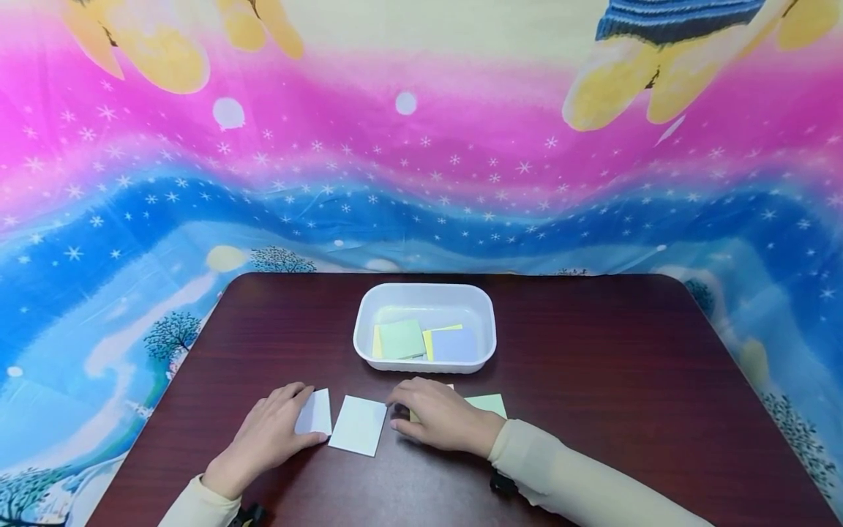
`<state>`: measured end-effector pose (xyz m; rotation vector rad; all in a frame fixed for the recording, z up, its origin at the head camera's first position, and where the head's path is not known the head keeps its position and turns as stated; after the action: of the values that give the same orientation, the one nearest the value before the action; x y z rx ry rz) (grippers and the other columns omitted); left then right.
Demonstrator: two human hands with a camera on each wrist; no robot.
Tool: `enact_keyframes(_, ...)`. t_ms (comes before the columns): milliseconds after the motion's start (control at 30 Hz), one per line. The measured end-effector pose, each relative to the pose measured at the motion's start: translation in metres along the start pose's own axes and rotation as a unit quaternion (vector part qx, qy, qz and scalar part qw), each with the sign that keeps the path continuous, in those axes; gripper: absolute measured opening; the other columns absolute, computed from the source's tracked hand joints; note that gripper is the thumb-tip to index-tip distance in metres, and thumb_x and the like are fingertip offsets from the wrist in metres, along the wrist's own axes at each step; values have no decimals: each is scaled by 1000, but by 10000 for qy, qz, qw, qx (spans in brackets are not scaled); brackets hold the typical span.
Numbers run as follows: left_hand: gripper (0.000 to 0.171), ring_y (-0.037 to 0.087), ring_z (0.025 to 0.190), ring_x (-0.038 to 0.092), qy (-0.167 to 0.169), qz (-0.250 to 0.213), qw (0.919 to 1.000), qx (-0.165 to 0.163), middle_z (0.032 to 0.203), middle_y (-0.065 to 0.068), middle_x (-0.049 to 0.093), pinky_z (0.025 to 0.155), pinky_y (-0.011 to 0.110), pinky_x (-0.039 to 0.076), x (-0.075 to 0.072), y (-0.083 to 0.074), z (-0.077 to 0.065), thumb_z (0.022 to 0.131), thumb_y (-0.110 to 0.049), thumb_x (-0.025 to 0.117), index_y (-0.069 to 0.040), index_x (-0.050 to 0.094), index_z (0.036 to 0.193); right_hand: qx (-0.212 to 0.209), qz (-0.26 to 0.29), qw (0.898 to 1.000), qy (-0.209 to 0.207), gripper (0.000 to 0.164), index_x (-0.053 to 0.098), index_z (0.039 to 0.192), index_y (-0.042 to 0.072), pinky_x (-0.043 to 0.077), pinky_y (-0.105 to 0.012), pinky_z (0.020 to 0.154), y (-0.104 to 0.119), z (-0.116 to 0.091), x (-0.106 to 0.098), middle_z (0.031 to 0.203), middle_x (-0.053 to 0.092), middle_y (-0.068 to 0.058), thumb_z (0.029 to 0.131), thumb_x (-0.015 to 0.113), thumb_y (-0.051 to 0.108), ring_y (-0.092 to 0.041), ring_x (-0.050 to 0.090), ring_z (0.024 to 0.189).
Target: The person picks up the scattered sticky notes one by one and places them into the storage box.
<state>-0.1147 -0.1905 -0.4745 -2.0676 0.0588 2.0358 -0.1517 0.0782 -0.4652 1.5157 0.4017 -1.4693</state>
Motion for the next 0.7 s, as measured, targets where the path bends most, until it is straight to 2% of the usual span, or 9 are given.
enact_keyframes(100,84,34,113,52,25,29,10000,42,126,18,55,86,50,44,0,2,-1,64,-53,76,1,57,126,1,15,10000,20,27,65,111,17,45,-30,88,0,0,0,108,62,9,90,57,34,-5,54,103)
enact_keyframes(300,81,32,104,55,-160,6,9998,140,119,15,57,79,48,46,-1,5,-1,58,-50,80,-2,61,120,8,-28,10000,18,28,65,111,18,45,-30,88,-1,0,2,108,61,10,90,57,34,-4,54,103)
enact_keyframes(500,84,30,101,56,-272,-113,9996,29,116,15,58,78,47,46,0,6,1,55,-50,81,0,59,118,2,-20,10000,56,29,64,112,18,45,-30,88,0,0,2,109,62,9,91,57,35,-4,54,103)
enact_keyframes(700,83,21,80,53,-342,-194,9992,-78,96,7,58,65,39,44,1,8,3,53,-48,83,-4,52,116,-16,-34,10000,83,29,65,112,18,45,-29,88,1,1,2,108,62,9,90,57,35,-4,54,102)
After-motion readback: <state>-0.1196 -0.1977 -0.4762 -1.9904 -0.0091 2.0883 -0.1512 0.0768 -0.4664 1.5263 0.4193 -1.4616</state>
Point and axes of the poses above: each hand's wrist, its own z-axis towards the middle knuckle, its own x-axis out of the palm, y = z × x, the point moved 2 cm from there along z, towards the middle knuckle
